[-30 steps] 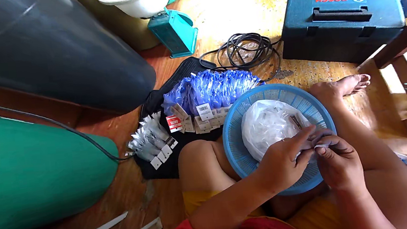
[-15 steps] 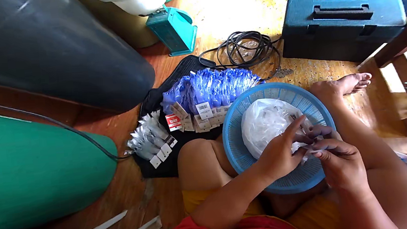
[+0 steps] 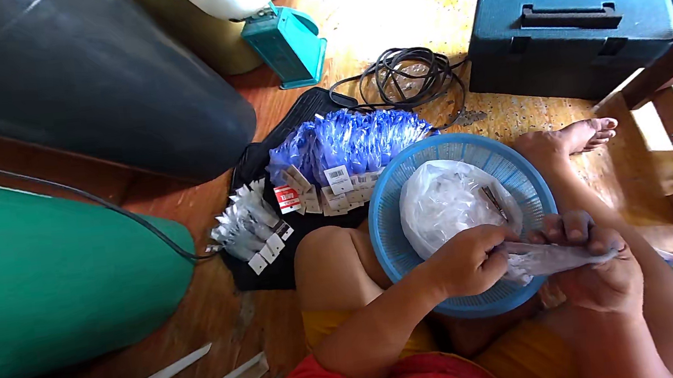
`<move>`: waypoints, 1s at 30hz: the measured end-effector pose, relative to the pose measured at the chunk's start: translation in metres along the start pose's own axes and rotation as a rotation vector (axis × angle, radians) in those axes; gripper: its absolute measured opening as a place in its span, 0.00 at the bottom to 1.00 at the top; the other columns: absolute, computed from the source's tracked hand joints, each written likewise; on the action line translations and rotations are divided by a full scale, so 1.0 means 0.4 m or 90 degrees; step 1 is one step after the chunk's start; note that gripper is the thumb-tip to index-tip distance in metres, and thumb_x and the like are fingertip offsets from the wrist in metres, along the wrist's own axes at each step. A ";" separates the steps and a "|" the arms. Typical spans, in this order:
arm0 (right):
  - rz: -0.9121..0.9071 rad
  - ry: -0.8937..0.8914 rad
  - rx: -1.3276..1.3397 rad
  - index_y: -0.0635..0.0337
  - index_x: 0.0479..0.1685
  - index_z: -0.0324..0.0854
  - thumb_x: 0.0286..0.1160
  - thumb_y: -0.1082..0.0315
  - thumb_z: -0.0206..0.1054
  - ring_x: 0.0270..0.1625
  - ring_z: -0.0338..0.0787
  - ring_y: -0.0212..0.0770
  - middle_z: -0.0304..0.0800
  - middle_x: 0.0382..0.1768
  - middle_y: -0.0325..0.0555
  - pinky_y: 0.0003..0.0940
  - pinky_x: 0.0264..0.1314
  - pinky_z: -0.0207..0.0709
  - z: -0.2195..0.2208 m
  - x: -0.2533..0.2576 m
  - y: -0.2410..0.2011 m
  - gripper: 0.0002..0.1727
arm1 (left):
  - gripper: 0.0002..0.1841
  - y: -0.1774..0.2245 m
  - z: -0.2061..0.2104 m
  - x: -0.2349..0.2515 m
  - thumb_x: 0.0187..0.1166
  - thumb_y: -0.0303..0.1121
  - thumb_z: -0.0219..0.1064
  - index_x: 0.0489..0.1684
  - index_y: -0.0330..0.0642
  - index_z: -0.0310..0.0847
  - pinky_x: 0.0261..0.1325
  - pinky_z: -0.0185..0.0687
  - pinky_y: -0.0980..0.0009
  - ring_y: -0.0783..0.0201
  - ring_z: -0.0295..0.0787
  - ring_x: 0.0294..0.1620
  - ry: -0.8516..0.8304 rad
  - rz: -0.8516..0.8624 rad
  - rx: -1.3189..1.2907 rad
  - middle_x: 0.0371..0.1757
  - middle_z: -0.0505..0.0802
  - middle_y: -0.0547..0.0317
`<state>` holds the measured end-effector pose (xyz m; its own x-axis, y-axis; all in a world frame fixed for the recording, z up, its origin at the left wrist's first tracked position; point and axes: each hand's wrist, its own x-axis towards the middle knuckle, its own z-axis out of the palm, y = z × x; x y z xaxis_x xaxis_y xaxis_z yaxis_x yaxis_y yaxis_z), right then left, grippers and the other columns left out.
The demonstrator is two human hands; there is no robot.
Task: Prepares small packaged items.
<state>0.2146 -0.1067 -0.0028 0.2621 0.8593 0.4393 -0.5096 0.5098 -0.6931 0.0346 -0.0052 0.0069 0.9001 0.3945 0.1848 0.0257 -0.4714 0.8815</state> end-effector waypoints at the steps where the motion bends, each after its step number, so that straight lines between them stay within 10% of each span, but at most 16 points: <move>1: 0.001 0.001 0.013 0.41 0.41 0.94 0.75 0.56 0.74 0.57 0.90 0.36 0.91 0.50 0.32 0.37 0.62 0.86 -0.001 -0.001 0.001 0.05 | 0.18 0.005 0.000 0.001 0.80 0.28 0.60 0.63 0.27 0.82 0.54 0.86 0.65 0.57 0.89 0.48 -0.021 -0.008 -0.002 0.51 0.91 0.39; 5: -0.005 -0.021 0.054 0.44 0.39 0.94 0.73 0.59 0.75 0.54 0.90 0.37 0.92 0.47 0.33 0.37 0.60 0.86 0.002 -0.003 0.004 0.04 | 0.28 0.028 -0.003 0.014 0.72 0.33 0.74 0.73 0.34 0.78 0.55 0.87 0.58 0.54 0.91 0.47 -0.117 -0.050 0.029 0.52 0.92 0.41; 23: 0.006 -0.020 0.091 0.44 0.38 0.94 0.73 0.60 0.75 0.54 0.91 0.37 0.92 0.46 0.34 0.38 0.60 0.86 -0.001 0.000 0.001 0.04 | 0.11 0.019 -0.023 0.010 0.70 0.29 0.69 0.43 0.30 0.87 0.60 0.83 0.56 0.48 0.88 0.53 -0.040 -0.020 0.117 0.47 0.90 0.39; 30: 0.009 -0.019 0.092 0.44 0.40 0.94 0.73 0.60 0.75 0.52 0.91 0.36 0.92 0.46 0.33 0.38 0.58 0.87 0.000 -0.002 0.004 0.04 | 0.22 0.018 0.021 0.013 0.78 0.38 0.72 0.66 0.34 0.81 0.57 0.86 0.52 0.52 0.93 0.49 -0.151 -0.145 0.054 0.48 0.94 0.43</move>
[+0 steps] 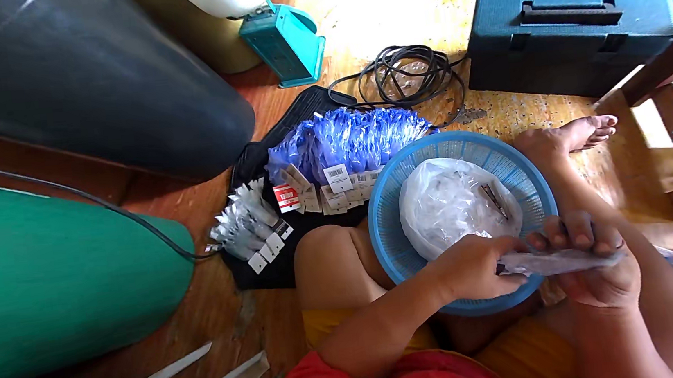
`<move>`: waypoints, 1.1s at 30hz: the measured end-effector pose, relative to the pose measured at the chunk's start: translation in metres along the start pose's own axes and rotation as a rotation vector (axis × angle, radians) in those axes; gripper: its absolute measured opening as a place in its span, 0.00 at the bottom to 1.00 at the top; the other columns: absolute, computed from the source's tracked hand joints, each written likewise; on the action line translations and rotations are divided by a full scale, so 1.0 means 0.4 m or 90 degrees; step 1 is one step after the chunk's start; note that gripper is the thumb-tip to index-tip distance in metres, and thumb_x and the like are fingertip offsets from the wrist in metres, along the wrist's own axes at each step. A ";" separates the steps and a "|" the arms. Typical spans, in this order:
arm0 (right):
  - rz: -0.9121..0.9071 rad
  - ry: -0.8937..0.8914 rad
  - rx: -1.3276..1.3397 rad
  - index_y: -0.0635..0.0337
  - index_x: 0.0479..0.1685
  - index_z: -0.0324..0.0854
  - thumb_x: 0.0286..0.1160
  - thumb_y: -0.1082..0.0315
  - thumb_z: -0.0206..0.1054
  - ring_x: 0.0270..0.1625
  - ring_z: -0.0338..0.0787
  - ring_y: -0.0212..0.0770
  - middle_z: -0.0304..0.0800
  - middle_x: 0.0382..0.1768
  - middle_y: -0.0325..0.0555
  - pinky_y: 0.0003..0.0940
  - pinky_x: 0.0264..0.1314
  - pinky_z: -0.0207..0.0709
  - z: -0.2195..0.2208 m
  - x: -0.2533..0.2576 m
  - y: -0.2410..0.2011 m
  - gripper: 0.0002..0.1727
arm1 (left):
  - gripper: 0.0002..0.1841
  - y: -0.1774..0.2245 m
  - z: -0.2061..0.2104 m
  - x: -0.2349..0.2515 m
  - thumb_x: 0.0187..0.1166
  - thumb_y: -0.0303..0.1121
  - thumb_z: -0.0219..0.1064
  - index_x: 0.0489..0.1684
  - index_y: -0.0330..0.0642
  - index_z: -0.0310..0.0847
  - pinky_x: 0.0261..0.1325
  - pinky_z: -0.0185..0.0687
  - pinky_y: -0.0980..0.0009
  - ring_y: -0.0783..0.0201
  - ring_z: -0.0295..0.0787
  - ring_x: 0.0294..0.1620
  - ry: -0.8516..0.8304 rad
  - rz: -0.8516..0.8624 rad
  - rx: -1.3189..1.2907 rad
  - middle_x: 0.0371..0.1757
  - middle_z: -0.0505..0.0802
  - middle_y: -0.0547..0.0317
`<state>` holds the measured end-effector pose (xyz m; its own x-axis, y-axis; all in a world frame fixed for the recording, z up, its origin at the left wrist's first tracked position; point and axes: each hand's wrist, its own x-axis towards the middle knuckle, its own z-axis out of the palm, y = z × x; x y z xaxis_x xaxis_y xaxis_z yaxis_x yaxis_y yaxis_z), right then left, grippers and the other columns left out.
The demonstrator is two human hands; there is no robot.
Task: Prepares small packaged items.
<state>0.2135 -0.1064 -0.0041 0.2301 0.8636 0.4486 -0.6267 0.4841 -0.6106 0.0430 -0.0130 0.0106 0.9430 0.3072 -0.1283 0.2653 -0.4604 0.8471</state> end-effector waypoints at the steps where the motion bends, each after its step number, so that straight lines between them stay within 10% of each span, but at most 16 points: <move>1: 0.000 0.002 0.002 0.44 0.40 0.94 0.73 0.60 0.75 0.52 0.91 0.37 0.92 0.46 0.34 0.37 0.57 0.87 0.000 -0.001 0.001 0.04 | 0.21 -0.003 0.010 0.003 0.79 0.39 0.71 0.64 0.34 0.83 0.58 0.86 0.53 0.52 0.93 0.50 0.015 0.004 0.003 0.48 0.94 0.43; 11: -0.011 0.013 0.005 0.45 0.39 0.94 0.73 0.60 0.75 0.53 0.91 0.38 0.92 0.46 0.34 0.38 0.59 0.87 -0.007 -0.002 -0.006 0.03 | 0.11 -0.039 0.018 -0.003 0.72 0.33 0.72 0.43 0.34 0.91 0.61 0.84 0.58 0.52 0.89 0.52 0.224 0.126 0.038 0.46 0.92 0.43; 16: -0.007 0.013 0.003 0.44 0.40 0.94 0.73 0.61 0.75 0.54 0.91 0.37 0.92 0.47 0.34 0.38 0.59 0.87 -0.007 -0.003 -0.005 0.04 | 0.15 -0.039 0.016 -0.010 0.73 0.28 0.65 0.54 0.29 0.83 0.49 0.86 0.62 0.57 0.90 0.43 0.150 0.079 -0.055 0.42 0.92 0.43; 19: -0.003 0.014 -0.003 0.45 0.41 0.93 0.74 0.60 0.74 0.52 0.91 0.37 0.92 0.47 0.34 0.38 0.58 0.88 -0.006 -0.003 -0.001 0.04 | 0.25 -0.033 0.041 -0.006 0.72 0.39 0.76 0.65 0.33 0.82 0.59 0.86 0.55 0.53 0.92 0.50 0.117 0.045 -0.040 0.50 0.94 0.43; 33: 0.001 0.021 -0.010 0.44 0.41 0.93 0.75 0.60 0.74 0.53 0.91 0.36 0.92 0.48 0.34 0.36 0.58 0.87 -0.008 -0.001 -0.002 0.04 | 0.13 -0.059 0.038 -0.003 0.68 0.28 0.66 0.44 0.28 0.86 0.58 0.82 0.59 0.51 0.89 0.51 0.188 0.096 -0.043 0.44 0.92 0.41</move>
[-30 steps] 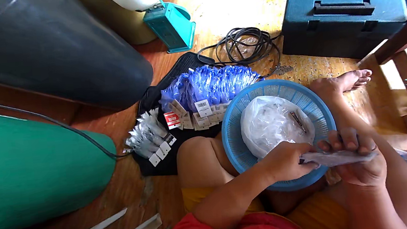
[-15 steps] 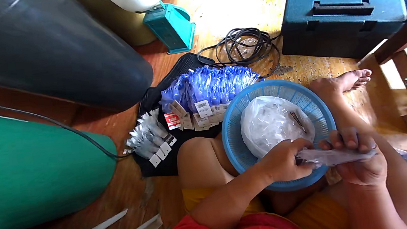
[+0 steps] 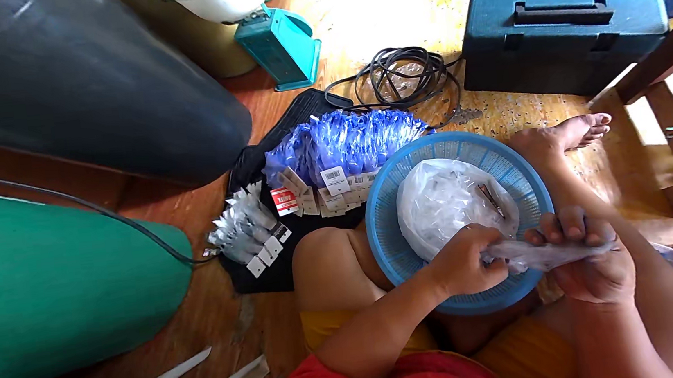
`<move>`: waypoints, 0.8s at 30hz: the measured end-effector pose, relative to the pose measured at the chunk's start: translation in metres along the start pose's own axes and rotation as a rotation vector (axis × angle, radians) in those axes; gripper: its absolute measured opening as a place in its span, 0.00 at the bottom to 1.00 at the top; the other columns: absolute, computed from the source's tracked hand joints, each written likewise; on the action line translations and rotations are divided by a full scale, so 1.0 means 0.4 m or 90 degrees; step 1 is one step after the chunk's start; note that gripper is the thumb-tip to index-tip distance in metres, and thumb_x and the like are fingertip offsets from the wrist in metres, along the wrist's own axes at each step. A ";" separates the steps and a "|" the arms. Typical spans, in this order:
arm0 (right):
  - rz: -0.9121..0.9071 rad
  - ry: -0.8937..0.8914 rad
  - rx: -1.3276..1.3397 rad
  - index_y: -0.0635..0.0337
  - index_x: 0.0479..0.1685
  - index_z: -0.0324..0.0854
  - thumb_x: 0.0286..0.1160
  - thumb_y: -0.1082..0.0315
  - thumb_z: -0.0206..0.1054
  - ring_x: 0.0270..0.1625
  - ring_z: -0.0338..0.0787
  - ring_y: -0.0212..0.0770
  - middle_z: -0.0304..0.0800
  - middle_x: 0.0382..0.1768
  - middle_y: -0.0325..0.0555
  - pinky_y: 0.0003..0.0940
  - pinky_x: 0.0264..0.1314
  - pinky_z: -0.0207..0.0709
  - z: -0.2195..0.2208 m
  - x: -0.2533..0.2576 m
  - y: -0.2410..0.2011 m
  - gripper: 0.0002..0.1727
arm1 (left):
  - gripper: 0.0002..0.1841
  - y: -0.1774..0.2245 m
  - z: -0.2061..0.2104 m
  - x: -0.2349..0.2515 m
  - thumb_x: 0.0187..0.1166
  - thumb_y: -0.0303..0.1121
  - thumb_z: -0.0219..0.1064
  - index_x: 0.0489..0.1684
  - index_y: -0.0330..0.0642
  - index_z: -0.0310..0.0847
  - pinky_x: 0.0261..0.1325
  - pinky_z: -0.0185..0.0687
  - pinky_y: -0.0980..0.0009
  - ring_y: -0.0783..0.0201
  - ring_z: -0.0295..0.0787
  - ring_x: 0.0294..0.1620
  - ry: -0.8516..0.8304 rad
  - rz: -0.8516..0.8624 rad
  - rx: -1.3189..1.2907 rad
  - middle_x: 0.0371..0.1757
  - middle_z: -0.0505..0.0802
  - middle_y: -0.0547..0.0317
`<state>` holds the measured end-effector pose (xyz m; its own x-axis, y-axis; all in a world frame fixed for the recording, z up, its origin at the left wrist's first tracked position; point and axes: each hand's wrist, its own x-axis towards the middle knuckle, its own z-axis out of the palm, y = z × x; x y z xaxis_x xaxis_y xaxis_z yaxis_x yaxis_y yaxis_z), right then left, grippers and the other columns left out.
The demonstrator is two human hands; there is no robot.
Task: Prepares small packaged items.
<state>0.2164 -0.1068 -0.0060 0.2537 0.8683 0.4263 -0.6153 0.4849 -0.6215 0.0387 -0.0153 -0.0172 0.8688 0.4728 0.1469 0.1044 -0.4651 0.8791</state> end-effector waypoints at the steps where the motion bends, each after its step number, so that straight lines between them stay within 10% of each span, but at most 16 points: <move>1: 0.002 0.004 0.002 0.44 0.41 0.93 0.75 0.60 0.74 0.53 0.91 0.36 0.92 0.48 0.34 0.37 0.59 0.87 0.000 0.000 0.001 0.04 | 0.14 0.004 0.000 0.000 0.69 0.29 0.65 0.46 0.27 0.85 0.53 0.83 0.59 0.52 0.88 0.47 -0.017 -0.020 -0.013 0.41 0.91 0.41; 7: 0.016 0.025 -0.010 0.44 0.41 0.94 0.74 0.60 0.75 0.50 0.92 0.35 0.92 0.47 0.34 0.36 0.56 0.88 0.007 0.000 0.005 0.04 | 0.29 0.038 0.025 0.013 0.69 0.45 0.79 0.64 0.34 0.83 0.77 0.72 0.51 0.52 0.90 0.61 -0.083 -0.136 0.057 0.54 0.94 0.44; 15: 0.014 0.031 -0.033 0.43 0.39 0.93 0.75 0.61 0.74 0.50 0.91 0.34 0.92 0.46 0.33 0.35 0.57 0.87 -0.001 -0.001 0.008 0.03 | 0.15 0.002 0.030 0.015 0.70 0.32 0.68 0.46 0.29 0.88 0.54 0.83 0.54 0.51 0.90 0.48 -0.080 -0.090 0.015 0.42 0.92 0.41; 19: 0.020 0.038 -0.032 0.43 0.40 0.93 0.75 0.61 0.74 0.51 0.91 0.34 0.91 0.47 0.33 0.35 0.58 0.87 -0.002 -0.001 0.011 0.03 | 0.17 -0.032 0.033 0.009 0.65 0.31 0.66 0.47 0.27 0.89 0.67 0.75 0.54 0.46 0.81 0.64 -0.091 -0.046 -0.095 0.54 0.89 0.36; 24: 0.019 0.044 -0.025 0.45 0.40 0.93 0.76 0.61 0.73 0.51 0.91 0.35 0.92 0.47 0.34 0.36 0.58 0.87 -0.004 -0.001 0.009 0.03 | 0.22 -0.063 0.042 -0.007 0.68 0.33 0.62 0.56 0.22 0.81 0.50 0.85 0.64 0.62 0.88 0.46 -0.163 -0.028 -0.261 0.50 0.90 0.40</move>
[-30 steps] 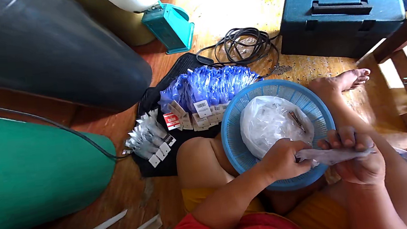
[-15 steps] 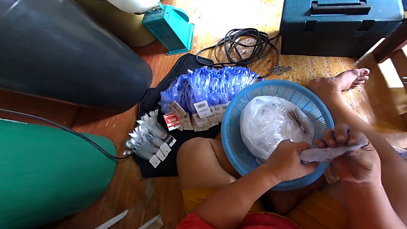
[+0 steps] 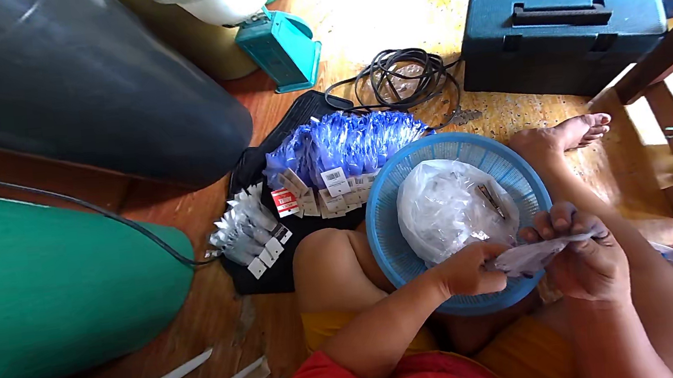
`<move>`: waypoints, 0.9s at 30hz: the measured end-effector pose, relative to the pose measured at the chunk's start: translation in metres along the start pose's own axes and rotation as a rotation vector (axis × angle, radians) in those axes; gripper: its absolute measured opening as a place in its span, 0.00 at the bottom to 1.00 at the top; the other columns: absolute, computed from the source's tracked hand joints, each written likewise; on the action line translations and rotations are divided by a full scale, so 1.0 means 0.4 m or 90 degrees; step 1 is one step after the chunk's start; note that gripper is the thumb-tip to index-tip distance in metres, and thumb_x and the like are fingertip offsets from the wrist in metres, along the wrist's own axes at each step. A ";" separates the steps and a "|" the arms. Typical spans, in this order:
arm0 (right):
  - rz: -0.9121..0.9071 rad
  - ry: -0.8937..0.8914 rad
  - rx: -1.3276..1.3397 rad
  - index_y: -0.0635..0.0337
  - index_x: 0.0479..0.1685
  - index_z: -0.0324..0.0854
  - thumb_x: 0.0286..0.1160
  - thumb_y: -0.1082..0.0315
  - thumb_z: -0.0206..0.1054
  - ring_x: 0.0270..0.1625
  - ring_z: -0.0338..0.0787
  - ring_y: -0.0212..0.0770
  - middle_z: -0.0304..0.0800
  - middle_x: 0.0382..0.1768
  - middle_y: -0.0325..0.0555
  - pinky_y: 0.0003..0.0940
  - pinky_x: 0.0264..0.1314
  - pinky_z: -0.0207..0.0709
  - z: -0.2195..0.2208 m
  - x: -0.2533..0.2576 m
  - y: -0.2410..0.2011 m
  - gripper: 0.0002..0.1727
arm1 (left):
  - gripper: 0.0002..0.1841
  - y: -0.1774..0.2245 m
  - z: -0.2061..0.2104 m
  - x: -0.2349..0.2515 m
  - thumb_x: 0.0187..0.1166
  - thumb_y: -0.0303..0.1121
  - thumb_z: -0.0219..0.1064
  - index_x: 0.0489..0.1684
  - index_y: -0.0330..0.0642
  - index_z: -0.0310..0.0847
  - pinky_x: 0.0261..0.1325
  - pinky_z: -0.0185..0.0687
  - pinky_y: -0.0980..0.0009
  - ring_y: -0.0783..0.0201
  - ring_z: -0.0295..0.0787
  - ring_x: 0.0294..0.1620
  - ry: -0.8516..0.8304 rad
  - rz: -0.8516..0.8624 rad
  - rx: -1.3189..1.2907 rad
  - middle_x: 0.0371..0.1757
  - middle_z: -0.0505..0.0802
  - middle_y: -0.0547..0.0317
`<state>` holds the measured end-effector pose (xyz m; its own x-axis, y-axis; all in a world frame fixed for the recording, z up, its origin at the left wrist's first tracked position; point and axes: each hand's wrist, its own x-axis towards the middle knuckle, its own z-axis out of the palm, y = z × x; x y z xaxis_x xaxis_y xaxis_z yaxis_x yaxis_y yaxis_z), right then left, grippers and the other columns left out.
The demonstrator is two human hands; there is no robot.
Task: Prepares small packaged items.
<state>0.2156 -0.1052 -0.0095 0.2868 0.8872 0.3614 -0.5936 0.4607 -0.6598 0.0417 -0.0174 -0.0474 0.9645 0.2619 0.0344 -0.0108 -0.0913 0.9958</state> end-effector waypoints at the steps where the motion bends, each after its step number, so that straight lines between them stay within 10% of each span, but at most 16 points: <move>1: -0.001 0.006 -0.006 0.45 0.40 0.93 0.76 0.61 0.73 0.51 0.91 0.35 0.92 0.48 0.34 0.36 0.58 0.88 -0.001 0.000 -0.001 0.04 | 0.24 0.004 0.002 -0.001 0.70 0.36 0.67 0.57 0.22 0.80 0.53 0.85 0.64 0.62 0.88 0.47 -0.007 -0.011 -0.018 0.50 0.91 0.40; 6: -0.001 0.016 -0.038 0.45 0.41 0.93 0.76 0.62 0.74 0.52 0.91 0.34 0.92 0.48 0.34 0.35 0.58 0.88 0.000 0.001 0.000 0.03 | 0.32 0.033 0.027 0.004 0.62 0.38 0.84 0.61 0.27 0.77 0.57 0.87 0.59 0.59 0.91 0.47 0.028 -0.142 0.017 0.46 0.92 0.43; 15: 0.004 -0.012 -0.132 0.44 0.40 0.94 0.74 0.60 0.76 0.57 0.90 0.35 0.92 0.49 0.33 0.36 0.63 0.86 0.014 -0.006 0.010 0.03 | 0.32 0.038 0.018 0.010 0.74 0.43 0.78 0.73 0.36 0.74 0.67 0.80 0.44 0.45 0.89 0.60 -0.019 -0.319 0.182 0.58 0.90 0.38; 20: -0.021 -0.113 -0.383 0.40 0.43 0.94 0.74 0.58 0.75 0.74 0.81 0.39 0.92 0.56 0.31 0.44 0.84 0.69 0.056 0.000 0.004 0.05 | 0.53 0.020 0.030 -0.052 0.48 0.45 0.90 0.78 0.25 0.68 0.81 0.72 0.55 0.47 0.77 0.77 0.205 0.062 0.168 0.73 0.81 0.32; 27: 0.033 -0.011 -0.363 0.44 0.40 0.96 0.69 0.63 0.78 0.69 0.82 0.34 0.87 0.63 0.39 0.31 0.74 0.77 0.093 -0.020 0.048 0.05 | 0.26 0.083 0.001 -0.032 0.80 0.52 0.69 0.52 0.31 0.86 0.83 0.68 0.58 0.51 0.84 0.70 0.332 0.298 0.300 0.54 0.93 0.42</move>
<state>0.1740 -0.1045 -0.0007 0.2521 0.9110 0.3263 -0.1060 0.3612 -0.9265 0.0290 -0.0243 -0.0148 0.6410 0.4970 0.5849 -0.1560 -0.6618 0.7333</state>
